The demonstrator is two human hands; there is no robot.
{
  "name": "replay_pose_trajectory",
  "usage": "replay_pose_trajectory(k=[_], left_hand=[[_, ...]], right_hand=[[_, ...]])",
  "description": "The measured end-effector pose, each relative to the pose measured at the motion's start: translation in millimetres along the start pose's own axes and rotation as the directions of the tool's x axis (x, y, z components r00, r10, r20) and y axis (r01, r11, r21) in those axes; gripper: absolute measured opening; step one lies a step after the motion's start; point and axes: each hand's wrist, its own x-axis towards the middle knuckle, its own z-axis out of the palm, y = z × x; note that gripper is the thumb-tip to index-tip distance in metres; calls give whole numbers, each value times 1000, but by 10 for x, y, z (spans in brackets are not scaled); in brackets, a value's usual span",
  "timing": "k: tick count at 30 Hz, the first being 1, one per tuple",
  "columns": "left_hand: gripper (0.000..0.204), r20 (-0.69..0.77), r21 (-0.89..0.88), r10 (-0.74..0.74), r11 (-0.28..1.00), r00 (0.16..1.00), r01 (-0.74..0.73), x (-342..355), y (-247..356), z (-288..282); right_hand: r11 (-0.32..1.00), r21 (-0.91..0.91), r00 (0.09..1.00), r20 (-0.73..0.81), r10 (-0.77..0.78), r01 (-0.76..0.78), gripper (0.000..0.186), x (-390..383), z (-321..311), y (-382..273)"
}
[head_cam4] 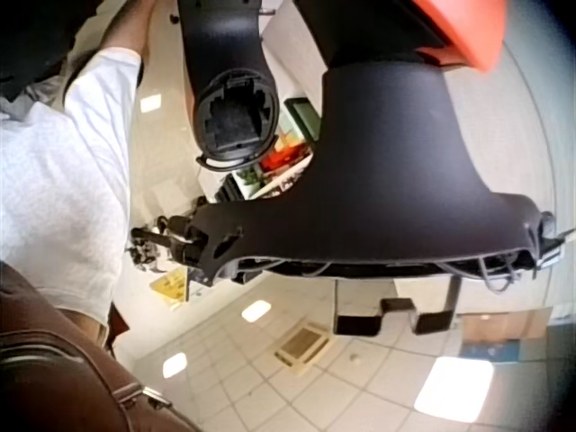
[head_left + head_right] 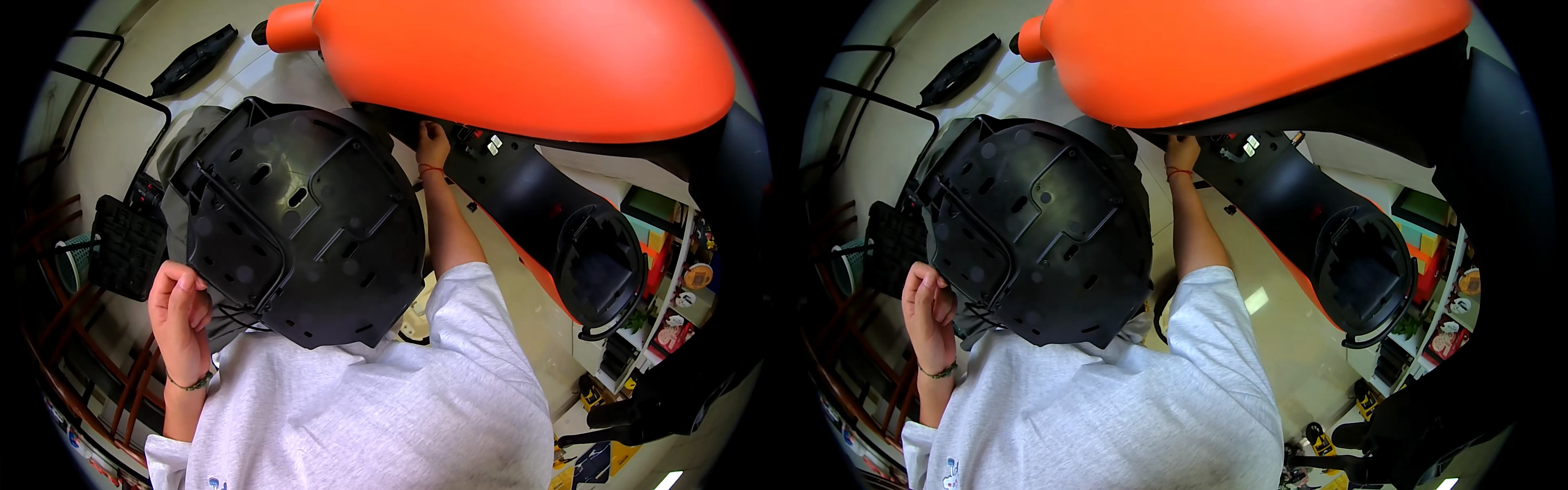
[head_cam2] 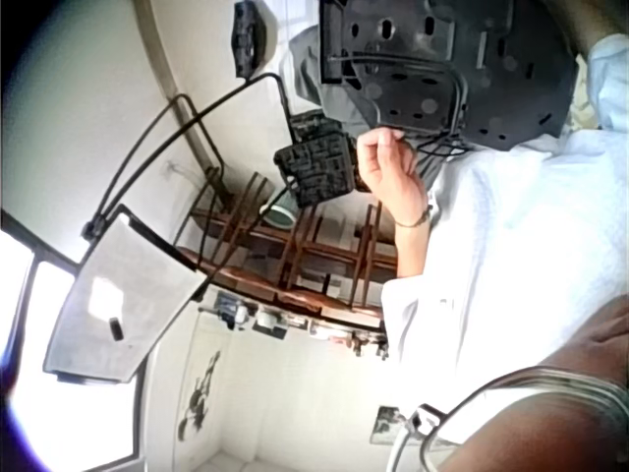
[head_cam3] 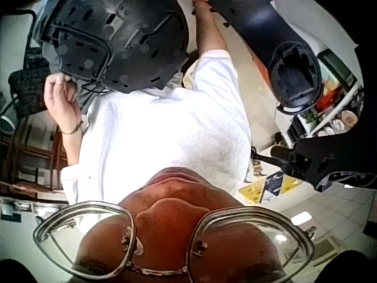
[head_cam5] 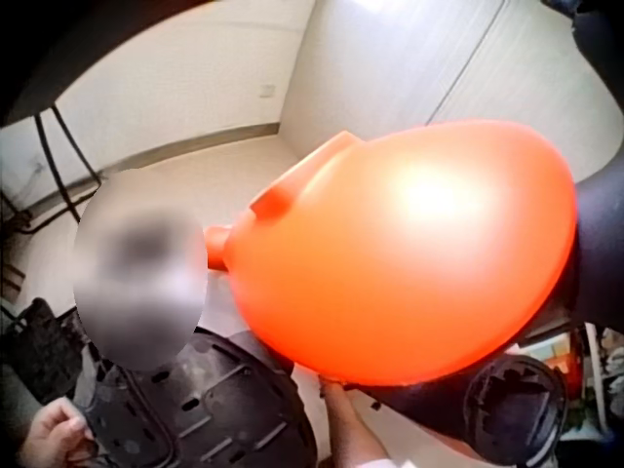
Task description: The person unscrews bolts from a black plastic motorcycle fairing using an allen key and removes them by hand.
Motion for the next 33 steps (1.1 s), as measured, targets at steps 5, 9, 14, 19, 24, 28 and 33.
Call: replay_pose_trajectory(k=[5,9,14,19,24,28,33], left_hand=[[15,15,-12,-3,1000,1000,4,13,5,-9],[16,4,-18,-3,1000,1000,3,19,15,1],[17,-4,-24,1,1000,1000,-1,22,6,4],[15,23,-32,-6,999,1000,7,29,21,14],[15,-19,-43,-1,999,1000,0,12,8,21],[15,-15,-21,-4,1000,1000,3,20,29,37],[16,-21,-16,13,1000,1000,-14,21,25,63]], right_hand=[[974,-226,1000,4,-7,8,22,-62,94,108],[962,-275,999,-51,-8,-6,22,-104,102,128],[957,-278,996,-33,80,-86,22,-133,71,31],[988,-155,999,-46,-16,9,21,-109,42,-82],[953,-296,997,-6,-72,67,20,-47,104,-87],[970,-226,994,-26,-103,94,19,38,173,40],[923,-307,971,13,-239,231,21,32,171,62]])
